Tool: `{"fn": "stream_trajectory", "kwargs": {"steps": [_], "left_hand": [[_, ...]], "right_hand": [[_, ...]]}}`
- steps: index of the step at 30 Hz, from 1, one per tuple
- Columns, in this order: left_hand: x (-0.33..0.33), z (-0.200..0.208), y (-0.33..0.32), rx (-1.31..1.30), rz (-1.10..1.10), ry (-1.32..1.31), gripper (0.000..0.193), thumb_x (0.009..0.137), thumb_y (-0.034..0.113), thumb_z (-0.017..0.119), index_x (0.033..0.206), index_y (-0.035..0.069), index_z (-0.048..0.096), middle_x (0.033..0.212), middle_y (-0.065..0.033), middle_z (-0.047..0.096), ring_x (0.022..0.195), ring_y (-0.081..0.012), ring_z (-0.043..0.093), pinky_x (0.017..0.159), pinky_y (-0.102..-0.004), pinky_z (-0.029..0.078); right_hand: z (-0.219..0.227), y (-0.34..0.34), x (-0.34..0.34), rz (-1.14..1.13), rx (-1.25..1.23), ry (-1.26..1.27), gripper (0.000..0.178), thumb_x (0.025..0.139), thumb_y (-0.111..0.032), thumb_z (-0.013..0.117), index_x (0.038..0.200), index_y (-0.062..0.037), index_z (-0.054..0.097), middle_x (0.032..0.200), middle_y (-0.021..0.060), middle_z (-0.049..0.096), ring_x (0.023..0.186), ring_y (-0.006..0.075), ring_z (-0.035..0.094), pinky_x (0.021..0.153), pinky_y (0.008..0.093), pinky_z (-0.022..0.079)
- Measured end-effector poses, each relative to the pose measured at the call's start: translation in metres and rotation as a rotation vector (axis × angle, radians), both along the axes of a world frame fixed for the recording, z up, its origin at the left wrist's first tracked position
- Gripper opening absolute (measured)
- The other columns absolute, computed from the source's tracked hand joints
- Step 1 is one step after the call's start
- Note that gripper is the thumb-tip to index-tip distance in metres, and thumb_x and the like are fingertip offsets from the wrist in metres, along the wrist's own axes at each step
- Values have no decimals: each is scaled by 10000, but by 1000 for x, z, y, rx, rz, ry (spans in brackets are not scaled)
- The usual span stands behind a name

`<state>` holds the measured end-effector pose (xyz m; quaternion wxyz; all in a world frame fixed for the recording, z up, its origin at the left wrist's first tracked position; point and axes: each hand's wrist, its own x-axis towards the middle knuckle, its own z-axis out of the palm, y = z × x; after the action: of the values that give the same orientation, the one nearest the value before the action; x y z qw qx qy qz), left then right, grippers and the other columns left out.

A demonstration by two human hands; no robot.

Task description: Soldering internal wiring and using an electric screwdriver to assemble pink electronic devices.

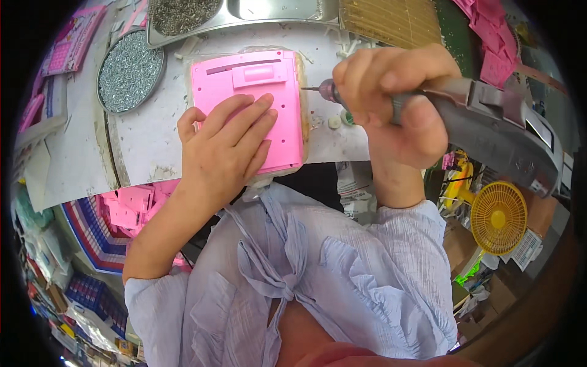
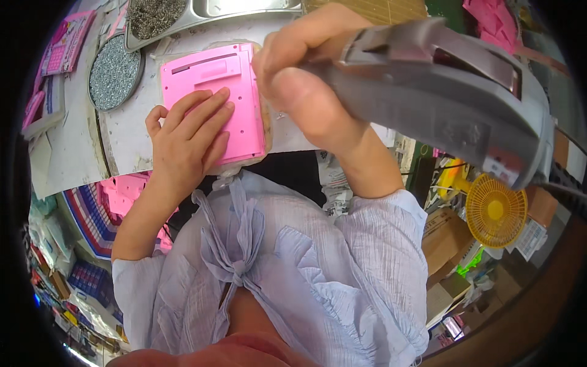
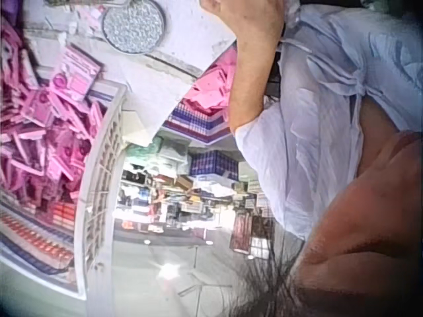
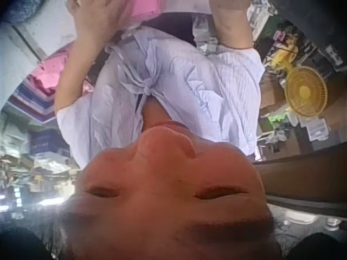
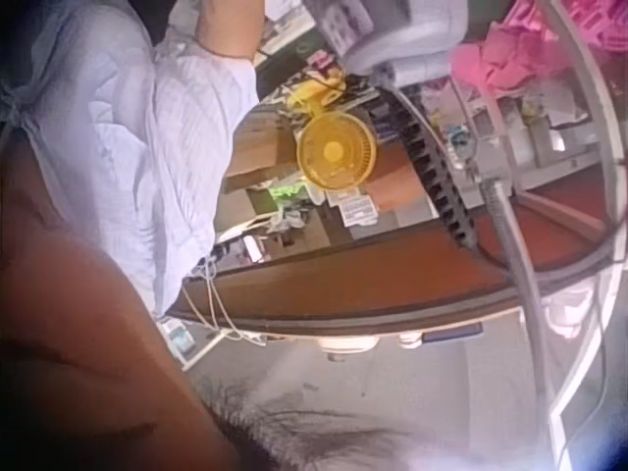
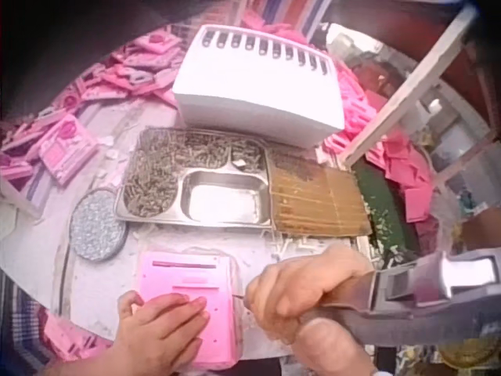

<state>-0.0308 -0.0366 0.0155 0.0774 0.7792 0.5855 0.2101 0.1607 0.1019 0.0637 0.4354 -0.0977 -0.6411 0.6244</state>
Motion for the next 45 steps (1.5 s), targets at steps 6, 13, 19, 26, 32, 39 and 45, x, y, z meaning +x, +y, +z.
{"fn": "stream_trajectory", "kwargs": {"steps": [6, 13, 19, 26, 32, 39, 45], "left_hand": [[-1, -3, -4, 1, 8, 5, 435, 813, 202, 746, 1245, 170, 702, 1371, 35, 645, 1232, -173, 578, 966, -435, 310], [0, -3, 0, 32, -3, 20, 431, 811, 199, 745, 1239, 172, 705, 1369, 42, 644, 1222, -175, 580, 974, -441, 306], [0, -7, -2, 54, 18, 7, 427, 811, 187, 742, 1237, 179, 707, 1357, 48, 650, 1213, -173, 585, 982, -434, 308], [-6, -10, 9, 105, -4, -101, 367, 841, 212, 726, 1198, 130, 706, 1344, 9, 633, 1207, -205, 572, 942, -481, 361], [-35, -4, 61, 277, 33, 85, 390, 810, 272, 782, 1142, 92, 687, 1399, -103, 584, 1312, -298, 534, 1085, -583, 369], [-159, -13, -166, 456, 880, -705, 326, 894, 23, 733, 1201, -1, 626, 1353, -146, 591, 1162, -251, 638, 964, -354, 536], [-190, -254, -495, 31, 2088, -366, 424, 863, 359, 811, 885, -5, 594, 847, -90, 607, 772, -213, 585, 763, -342, 506]], "right_hand": [[-17, 12, -1, 138, -31, 36, 244, 978, -260, 634, 1004, -31, 552, 622, 40, 487, 561, 166, 466, 547, 343, 365], [-24, 8, -5, 75, 63, 15, 257, 997, -259, 547, 1056, -13, 593, 610, 33, 473, 523, 136, 416, 529, 335, 343], [17, -22, 13, 35, -211, 1, 254, 916, -190, 722, 1008, -10, 567, 637, 40, 500, 548, 145, 451, 538, 353, 386], [3, -49, 21, -24, -64, -200, 261, 933, -254, 711, 984, -48, 560, 651, 23, 510, 550, 149, 467, 554, 353, 405], [57, -31, 4, 103, 30, 23, 290, 925, -332, 612, 1028, -65, 563, 640, 8, 531, 545, 146, 476, 559, 319, 388], [83, 1, 30, 243, 21, 140, 297, 920, -336, 594, 1080, -89, 557, 616, -42, 533, 492, 114, 445, 523, 293, 343], [2, -35, -116, 310, -169, 171, 258, 929, -241, 593, 1079, -31, 584, 619, 9, 466, 535, 136, 427, 556, 306, 342]]}}
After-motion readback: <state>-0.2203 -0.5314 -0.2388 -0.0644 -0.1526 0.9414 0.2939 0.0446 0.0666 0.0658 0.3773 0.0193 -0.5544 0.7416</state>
